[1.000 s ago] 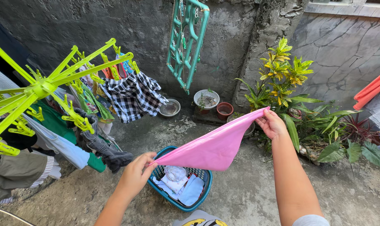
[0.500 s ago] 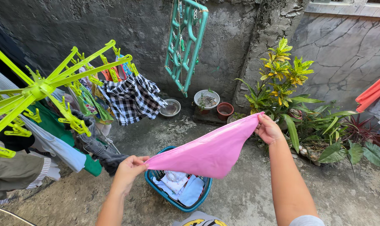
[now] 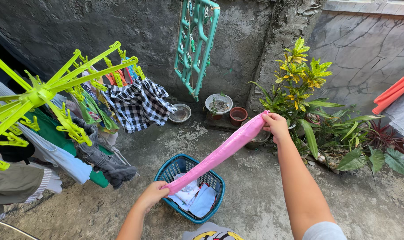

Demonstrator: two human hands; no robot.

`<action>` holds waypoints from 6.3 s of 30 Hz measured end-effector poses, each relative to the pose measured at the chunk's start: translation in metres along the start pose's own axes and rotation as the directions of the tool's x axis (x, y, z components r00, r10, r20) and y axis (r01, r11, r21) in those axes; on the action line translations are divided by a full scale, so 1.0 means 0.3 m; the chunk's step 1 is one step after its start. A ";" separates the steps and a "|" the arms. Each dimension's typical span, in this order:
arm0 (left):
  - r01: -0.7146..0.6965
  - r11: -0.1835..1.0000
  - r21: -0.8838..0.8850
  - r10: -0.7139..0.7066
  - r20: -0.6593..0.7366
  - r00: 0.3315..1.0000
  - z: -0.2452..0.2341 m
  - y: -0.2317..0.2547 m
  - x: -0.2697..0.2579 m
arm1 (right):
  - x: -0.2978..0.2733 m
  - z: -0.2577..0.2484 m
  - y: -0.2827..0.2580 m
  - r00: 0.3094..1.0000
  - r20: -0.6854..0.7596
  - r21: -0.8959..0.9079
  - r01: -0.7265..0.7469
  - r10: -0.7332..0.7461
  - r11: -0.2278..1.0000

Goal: The person unclips various items of clothing from a circular hanging rack, including a white shirt, a pink top, a pair of shorts, and several socks, placing each item into a blue plastic basket on the ground.

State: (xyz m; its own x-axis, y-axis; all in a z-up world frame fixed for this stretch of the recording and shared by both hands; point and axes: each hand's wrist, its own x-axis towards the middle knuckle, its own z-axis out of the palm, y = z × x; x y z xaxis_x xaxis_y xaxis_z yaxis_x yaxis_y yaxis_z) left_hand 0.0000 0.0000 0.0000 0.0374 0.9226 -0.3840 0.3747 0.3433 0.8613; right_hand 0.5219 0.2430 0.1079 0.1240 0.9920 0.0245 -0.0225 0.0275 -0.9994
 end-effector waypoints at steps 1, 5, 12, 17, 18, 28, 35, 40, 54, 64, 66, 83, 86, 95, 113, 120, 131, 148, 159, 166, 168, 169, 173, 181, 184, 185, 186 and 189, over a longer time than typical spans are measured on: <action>0.078 0.980 -0.181 -0.069 0.060 0.996 0.011 0.031 -0.026 | 0.012 -0.002 0.021 0.998 -0.040 -0.044 -0.042 0.041 0.998; 0.164 0.835 -0.525 -0.137 0.089 0.987 -0.006 0.131 -0.126 | 0.046 -0.038 0.153 0.979 -0.126 -0.124 -0.178 0.162 0.976; 0.049 0.995 -0.089 -0.040 0.100 0.994 0.041 -0.150 -0.002 | -0.061 0.058 0.164 0.993 -0.060 -0.005 -0.098 0.097 0.995; 0.090 0.846 0.525 -0.103 -0.004 0.995 0.083 -0.189 0.060 | -0.201 0.243 -0.047 0.984 0.161 -0.030 -0.067 0.071 0.997; 0.124 0.835 0.537 -0.132 -0.023 0.991 0.111 -0.136 0.071 | -0.227 0.286 -0.079 0.985 0.157 -0.029 -0.069 0.072 0.997; -0.468 0.871 0.151 0.471 0.015 0.882 0.323 0.515 0.239 | -0.359 0.518 -0.305 0.752 0.659 -0.190 0.215 -0.038 0.958; -0.366 0.918 -0.154 0.388 0.147 0.910 0.326 0.413 0.220 | -0.267 0.404 -0.361 0.900 0.432 -0.046 0.093 -0.064 0.995; -0.322 0.893 -0.314 0.389 0.178 0.904 0.256 0.543 0.002 | -0.219 0.306 -0.187 0.948 0.294 0.119 -0.163 0.122 0.979; -0.182 0.786 -0.591 0.344 0.173 0.923 0.114 0.623 0.004 | -0.680 0.452 0.431 0.413 0.892 0.284 -0.829 0.185 0.482; -0.237 0.966 -0.098 0.245 0.071 0.967 0.006 0.583 -0.032 | -0.471 0.324 0.387 0.831 0.399 0.537 -0.554 0.387 0.636; -0.204 0.977 -0.058 0.207 0.058 0.977 -0.004 0.536 -0.002 | -0.438 0.276 0.378 0.855 0.433 0.590 -0.509 0.286 0.627; -0.363 0.899 0.244 0.388 -0.063 0.919 0.004 0.465 0.071 | -0.451 0.261 0.077 0.858 0.338 0.043 -0.426 0.388 0.904; -0.367 0.840 0.399 0.434 -0.088 0.897 0.023 0.475 0.067 | -0.427 0.259 0.067 0.872 0.370 -0.113 -0.301 0.321 0.947; -0.177 0.723 0.668 0.320 -0.096 0.943 0.055 0.614 0.044 | -0.348 0.272 -0.023 0.928 0.261 -0.757 0.028 0.264 0.652; -0.268 0.957 -0.107 0.288 0.290 0.913 0.203 0.633 0.071 | -0.431 0.488 -0.181 0.485 0.829 -0.432 0.239 0.278 0.870; -0.030 0.958 -0.286 0.145 0.390 0.909 0.216 0.454 0.068 | -0.426 0.431 -0.234 0.659 0.708 -0.409 0.087 0.256 0.908; 0.284 0.703 -0.652 0.201 0.566 0.800 0.130 0.498 0.010 | -0.412 0.340 0.081 0.596 0.674 -0.006 -0.587 0.437 0.809; 0.200 0.548 -0.812 0.231 0.377 0.897 0.217 0.507 0.101 | -0.663 0.517 0.304 0.552 0.800 0.454 -0.814 0.236 0.363; 0.277 0.472 -0.837 0.252 0.429 0.868 0.122 0.456 0.020 | -0.310 0.337 0.498 0.829 0.312 0.801 -0.493 0.465 0.341; 0.286 0.421 -0.861 0.201 0.396 0.896 0.186 0.403 0.058 | -0.391 0.391 0.140 0.978 0.176 0.604 -0.195 0.109 0.773; 0.221 0.466 -0.857 0.203 0.347 0.916 0.209 0.412 0.076 | -0.467 0.436 0.041 0.981 0.184 0.480 -0.136 0.052 0.867; 0.221 0.464 -0.858 0.202 0.345 0.916 0.217 0.415 0.084 | -0.503 0.462 0.002 0.980 0.198 0.346 -0.067 -0.003 0.936; 0.306 0.323 -0.895 0.258 0.395 0.882 0.236 0.423 0.120 | -0.683 0.573 -0.047 0.919 0.386 0.017 0.080 -0.081 0.997; 0.327 0.239 -0.914 0.154 0.368 0.917 0.282 0.315 0.191 | -0.904 0.647 -0.075 0.547 0.703 -0.242 0.785 -0.455 0.571; 0.212 0.330 -0.920 0.157 0.275 0.949 0.287 0.282 0.215 | -0.887 0.624 -0.054 0.571 0.718 -0.218 0.729 -0.399 0.649; 0.243 0.292 -0.925 0.189 0.305 0.933 0.286 0.282 0.218 | -0.878 0.612 -0.032 0.622 0.694 -0.235 0.673 -0.363 0.702; 0.275 0.253 -0.928 0.223 0.332 0.917 0.285 0.286 0.216 | -0.855 0.609 -0.009 0.625 0.695 -0.237 0.666 -0.356 0.707; 0.116 0.214 -0.970 0.120 0.144 0.982 0.266 0.314 0.195 | -0.803 0.603 0.041 0.746 0.464 -0.306 0.641 -0.478 0.703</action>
State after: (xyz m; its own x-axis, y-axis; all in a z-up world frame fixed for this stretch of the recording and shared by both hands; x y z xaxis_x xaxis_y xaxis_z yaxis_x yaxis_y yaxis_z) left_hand 0.1115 0.0723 0.0321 0.2156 0.9220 -0.3215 -0.8138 0.3516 0.4626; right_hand 0.3123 0.0267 0.0943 -0.3568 0.7840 0.5080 0.3676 0.6177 -0.6952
